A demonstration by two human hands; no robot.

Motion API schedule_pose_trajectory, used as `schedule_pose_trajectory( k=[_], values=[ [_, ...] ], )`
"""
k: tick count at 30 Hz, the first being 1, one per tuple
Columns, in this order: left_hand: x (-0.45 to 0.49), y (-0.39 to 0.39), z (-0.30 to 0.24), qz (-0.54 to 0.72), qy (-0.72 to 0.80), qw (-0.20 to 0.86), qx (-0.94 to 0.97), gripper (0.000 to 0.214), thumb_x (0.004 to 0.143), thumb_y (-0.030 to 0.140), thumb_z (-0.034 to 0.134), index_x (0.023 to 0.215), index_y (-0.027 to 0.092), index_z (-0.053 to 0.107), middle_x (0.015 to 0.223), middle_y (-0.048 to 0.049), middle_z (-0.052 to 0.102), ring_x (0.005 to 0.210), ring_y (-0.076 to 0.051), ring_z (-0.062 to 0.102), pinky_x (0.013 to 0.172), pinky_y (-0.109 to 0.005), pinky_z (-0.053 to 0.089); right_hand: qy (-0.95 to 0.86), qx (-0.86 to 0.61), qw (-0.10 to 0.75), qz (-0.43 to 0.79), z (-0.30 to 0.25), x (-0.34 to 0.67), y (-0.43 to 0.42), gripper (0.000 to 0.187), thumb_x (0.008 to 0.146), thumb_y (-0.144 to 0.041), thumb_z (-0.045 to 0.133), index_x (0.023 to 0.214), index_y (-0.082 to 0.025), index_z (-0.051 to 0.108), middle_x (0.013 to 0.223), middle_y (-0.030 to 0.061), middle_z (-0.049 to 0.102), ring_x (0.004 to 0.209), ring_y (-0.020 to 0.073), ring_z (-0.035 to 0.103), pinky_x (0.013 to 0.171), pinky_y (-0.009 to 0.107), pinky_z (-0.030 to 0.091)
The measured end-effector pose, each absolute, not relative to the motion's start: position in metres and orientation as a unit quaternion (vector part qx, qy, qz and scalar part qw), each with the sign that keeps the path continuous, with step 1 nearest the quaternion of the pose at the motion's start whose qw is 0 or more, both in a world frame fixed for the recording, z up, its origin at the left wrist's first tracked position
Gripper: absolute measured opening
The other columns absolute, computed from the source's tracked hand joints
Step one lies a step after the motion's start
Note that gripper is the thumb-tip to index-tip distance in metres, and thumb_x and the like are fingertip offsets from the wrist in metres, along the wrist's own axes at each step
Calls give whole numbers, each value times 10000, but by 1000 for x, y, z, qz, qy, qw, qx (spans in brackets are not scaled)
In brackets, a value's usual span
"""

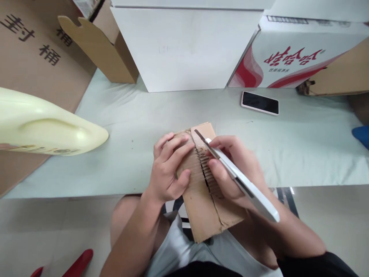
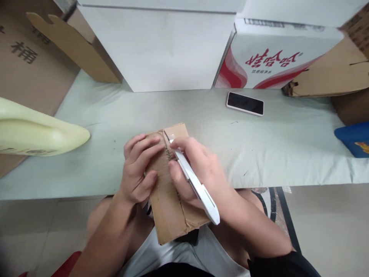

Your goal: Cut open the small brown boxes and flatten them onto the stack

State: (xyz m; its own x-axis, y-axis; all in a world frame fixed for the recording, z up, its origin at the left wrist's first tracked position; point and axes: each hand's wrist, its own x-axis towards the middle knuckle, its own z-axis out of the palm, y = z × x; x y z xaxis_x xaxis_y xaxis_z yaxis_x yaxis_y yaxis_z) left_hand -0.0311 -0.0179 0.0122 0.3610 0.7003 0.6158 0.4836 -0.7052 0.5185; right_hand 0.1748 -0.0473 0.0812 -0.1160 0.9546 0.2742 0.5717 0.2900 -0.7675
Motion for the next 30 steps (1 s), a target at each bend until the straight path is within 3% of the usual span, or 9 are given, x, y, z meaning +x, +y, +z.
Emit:
schedule_pose_trajectory(
  k=[2, 7, 16, 30],
  values=[
    [-31, -19, 13, 431, 367, 126, 815, 464, 1051, 433, 437, 1436, 247, 616, 1440, -115, 679, 1384, -324, 562, 1261, -545, 397, -729, -531, 367, 226, 80, 173, -47, 189, 967, -256, 554, 1154, -279, 553, 870, 1, 745, 649, 145, 652, 592, 283, 500],
    [-30, -19, 16, 436, 362, 127, 814, 388, 1049, 367, 455, 1348, 197, 635, 1417, -130, 678, 1370, -292, 568, 1275, -496, 402, -773, -504, 345, 172, 81, 170, -46, 136, 959, -217, 525, 1091, -251, 520, 746, -35, 706, 485, 94, 538, 505, 234, 433],
    [-31, -20, 16, 423, 379, 122, 814, 395, 1016, 365, 472, 1347, 235, 643, 1419, -116, 693, 1377, -334, 565, 1237, -578, 434, -777, -518, 329, 140, 82, 167, -45, 83, 967, -230, 523, 1042, -235, 558, 733, -14, 724, 507, 107, 599, 506, 229, 450],
    [-28, -20, 13, 446, 369, 144, 803, 384, 1029, 369, 462, 1334, 222, 643, 1390, -129, 702, 1317, -308, 624, 1260, -559, 409, -783, -530, 314, 88, 80, 164, -45, 110, 971, -236, 523, 1020, -209, 617, 711, -11, 720, 492, 104, 595, 503, 214, 451]
  ],
)
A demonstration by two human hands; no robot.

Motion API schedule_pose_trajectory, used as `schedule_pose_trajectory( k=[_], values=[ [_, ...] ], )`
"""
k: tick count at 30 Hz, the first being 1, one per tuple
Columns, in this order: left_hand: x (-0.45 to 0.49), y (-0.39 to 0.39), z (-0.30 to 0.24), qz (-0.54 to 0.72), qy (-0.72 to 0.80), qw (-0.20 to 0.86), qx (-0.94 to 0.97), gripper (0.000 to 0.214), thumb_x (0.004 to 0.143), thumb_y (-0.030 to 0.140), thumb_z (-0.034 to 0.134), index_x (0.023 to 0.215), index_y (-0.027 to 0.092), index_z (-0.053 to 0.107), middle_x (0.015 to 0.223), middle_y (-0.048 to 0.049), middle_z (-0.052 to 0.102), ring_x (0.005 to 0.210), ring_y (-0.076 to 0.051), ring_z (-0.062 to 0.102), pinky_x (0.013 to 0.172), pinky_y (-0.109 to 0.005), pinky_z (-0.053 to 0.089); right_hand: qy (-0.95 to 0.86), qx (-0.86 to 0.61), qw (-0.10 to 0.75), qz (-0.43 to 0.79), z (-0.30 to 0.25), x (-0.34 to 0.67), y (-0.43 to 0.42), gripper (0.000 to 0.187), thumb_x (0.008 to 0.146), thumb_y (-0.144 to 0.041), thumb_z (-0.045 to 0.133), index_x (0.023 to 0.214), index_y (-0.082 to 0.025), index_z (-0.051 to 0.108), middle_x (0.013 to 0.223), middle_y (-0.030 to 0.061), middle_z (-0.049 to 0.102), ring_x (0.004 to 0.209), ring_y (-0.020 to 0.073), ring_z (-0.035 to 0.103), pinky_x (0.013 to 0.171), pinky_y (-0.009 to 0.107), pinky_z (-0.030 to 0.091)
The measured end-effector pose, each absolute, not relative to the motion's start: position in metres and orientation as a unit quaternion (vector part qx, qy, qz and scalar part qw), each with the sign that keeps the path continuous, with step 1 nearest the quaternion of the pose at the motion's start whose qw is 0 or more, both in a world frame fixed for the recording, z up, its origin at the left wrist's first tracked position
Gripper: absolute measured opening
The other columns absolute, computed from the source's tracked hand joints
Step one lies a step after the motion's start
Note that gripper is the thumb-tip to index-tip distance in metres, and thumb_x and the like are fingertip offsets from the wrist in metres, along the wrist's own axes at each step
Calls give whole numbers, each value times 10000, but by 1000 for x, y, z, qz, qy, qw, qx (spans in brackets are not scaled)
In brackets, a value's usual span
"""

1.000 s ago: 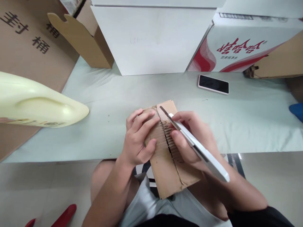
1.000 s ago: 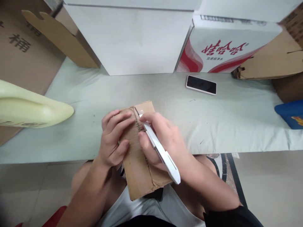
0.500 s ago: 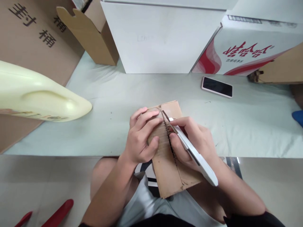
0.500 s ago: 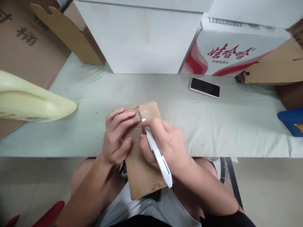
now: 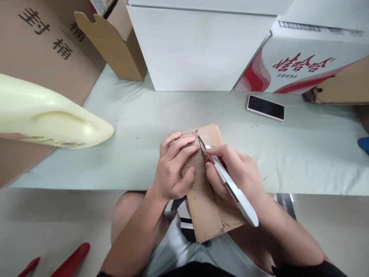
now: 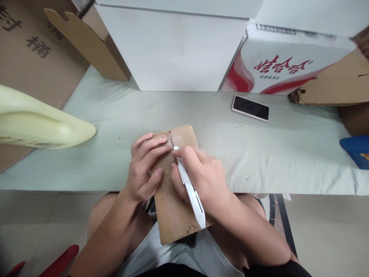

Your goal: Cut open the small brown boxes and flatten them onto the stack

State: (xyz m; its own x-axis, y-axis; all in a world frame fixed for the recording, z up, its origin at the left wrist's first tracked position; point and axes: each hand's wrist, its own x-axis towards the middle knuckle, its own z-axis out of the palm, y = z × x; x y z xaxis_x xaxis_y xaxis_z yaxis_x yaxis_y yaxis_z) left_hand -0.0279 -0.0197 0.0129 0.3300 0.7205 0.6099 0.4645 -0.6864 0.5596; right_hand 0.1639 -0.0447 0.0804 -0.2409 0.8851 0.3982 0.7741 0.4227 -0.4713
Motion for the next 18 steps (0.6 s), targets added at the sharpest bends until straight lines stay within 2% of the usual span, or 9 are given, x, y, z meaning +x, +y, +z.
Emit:
schedule_pose_trajectory(
  k=[4, 11, 18],
  values=[
    [-29, -20, 14, 434, 374, 138, 808, 408, 1033, 395, 444, 1341, 226, 652, 1393, -128, 708, 1310, -321, 631, 1254, -576, 414, -789, -532, 295, 83, 80, 164, -44, 112, 984, -252, 539, 1035, -211, 630, 730, -1, 726, 511, 111, 598, 513, 213, 458],
    [-28, -18, 15, 442, 367, 133, 808, 392, 1046, 400, 436, 1329, 229, 646, 1389, -125, 710, 1322, -309, 623, 1244, -562, 432, -767, -540, 335, 89, 73, 164, -48, 81, 950, -249, 523, 984, -236, 596, 698, -14, 701, 501, 114, 557, 508, 228, 420],
    [-28, -19, 16, 444, 367, 132, 807, 387, 1054, 406, 424, 1324, 234, 642, 1384, -123, 712, 1306, -307, 631, 1243, -566, 432, -780, -528, 325, 83, 79, 166, -47, 46, 944, -215, 535, 974, -228, 567, 703, -10, 725, 479, 103, 576, 488, 213, 449]
  ],
)
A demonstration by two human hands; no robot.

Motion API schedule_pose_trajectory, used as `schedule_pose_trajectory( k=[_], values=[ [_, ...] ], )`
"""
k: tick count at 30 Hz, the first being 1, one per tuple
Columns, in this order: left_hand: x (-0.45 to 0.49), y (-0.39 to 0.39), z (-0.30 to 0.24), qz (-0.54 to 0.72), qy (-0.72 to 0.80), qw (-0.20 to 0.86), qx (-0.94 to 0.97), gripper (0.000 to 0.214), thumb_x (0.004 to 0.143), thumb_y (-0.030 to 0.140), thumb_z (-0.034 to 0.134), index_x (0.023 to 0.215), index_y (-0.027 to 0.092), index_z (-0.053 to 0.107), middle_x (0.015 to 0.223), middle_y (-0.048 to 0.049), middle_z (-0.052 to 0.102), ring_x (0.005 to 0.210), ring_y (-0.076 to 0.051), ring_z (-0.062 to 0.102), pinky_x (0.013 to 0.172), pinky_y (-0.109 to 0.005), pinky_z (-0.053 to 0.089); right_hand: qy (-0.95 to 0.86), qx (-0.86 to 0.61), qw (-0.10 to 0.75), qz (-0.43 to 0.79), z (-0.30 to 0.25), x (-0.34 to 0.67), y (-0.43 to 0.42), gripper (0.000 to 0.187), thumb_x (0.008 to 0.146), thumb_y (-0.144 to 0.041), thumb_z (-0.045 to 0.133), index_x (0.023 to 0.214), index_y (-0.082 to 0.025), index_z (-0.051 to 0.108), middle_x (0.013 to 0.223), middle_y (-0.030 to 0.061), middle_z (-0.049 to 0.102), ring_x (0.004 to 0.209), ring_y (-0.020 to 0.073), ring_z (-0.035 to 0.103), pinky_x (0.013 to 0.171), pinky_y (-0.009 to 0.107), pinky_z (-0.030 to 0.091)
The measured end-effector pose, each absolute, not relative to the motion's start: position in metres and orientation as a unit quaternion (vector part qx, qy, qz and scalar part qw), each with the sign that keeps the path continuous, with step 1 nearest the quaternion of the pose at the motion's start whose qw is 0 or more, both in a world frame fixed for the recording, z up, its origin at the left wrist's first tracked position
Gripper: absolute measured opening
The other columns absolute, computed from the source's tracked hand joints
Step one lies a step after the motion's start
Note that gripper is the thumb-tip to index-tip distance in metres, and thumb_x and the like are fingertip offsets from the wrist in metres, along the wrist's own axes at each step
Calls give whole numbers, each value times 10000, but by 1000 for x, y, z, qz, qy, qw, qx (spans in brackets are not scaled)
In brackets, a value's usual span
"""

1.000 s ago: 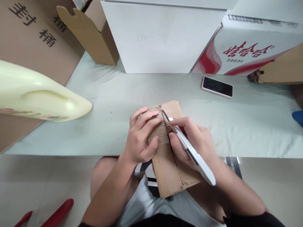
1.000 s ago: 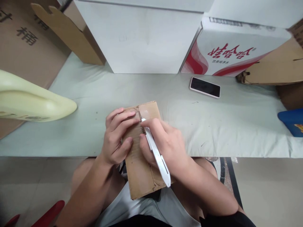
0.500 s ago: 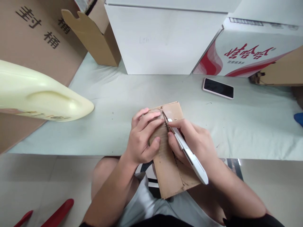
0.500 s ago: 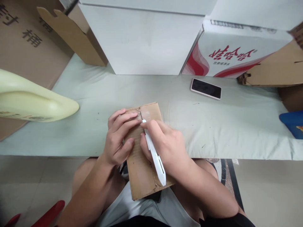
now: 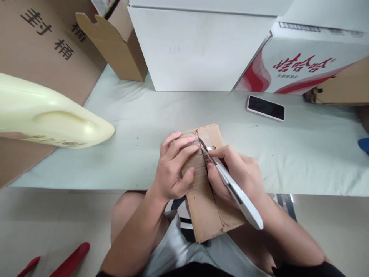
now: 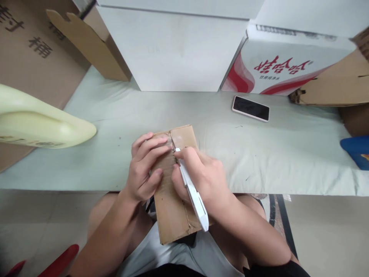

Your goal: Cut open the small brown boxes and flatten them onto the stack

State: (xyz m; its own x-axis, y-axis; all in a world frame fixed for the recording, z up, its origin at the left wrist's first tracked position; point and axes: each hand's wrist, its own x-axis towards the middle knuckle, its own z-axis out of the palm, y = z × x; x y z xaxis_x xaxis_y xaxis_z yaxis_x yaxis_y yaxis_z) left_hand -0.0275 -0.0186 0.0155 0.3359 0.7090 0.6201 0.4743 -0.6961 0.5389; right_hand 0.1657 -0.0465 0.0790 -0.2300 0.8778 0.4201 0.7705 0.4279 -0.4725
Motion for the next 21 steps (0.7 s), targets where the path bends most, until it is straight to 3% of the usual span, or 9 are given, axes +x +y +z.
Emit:
schedule_pose_trajectory(
  k=[13, 17, 21],
  values=[
    [-27, -19, 15, 446, 366, 128, 807, 383, 1064, 412, 414, 1308, 225, 643, 1350, -118, 716, 1284, -295, 649, 1253, -549, 433, -788, -498, 342, 113, 80, 170, -49, 33, 910, -213, 519, 936, -228, 532, 583, -68, 576, 420, 76, 464, 456, 195, 396],
    [-26, -18, 15, 462, 354, 131, 803, 432, 1046, 381, 444, 1425, 215, 568, 1371, -119, 713, 1305, -291, 656, 1254, -535, 431, -787, -496, 340, 138, 86, 173, -49, 38, 906, -210, 519, 932, -235, 532, 599, -69, 576, 440, 78, 473, 476, 194, 418],
    [-27, -17, 11, 469, 351, 123, 801, 517, 1009, 361, 495, 1509, 227, 487, 1406, -124, 690, 1352, -289, 635, 1266, -540, 424, -792, -499, 316, 154, 96, 180, -53, 101, 909, -152, 536, 955, -242, 547, 606, -86, 546, 422, 63, 394, 449, 202, 354]
  ],
)
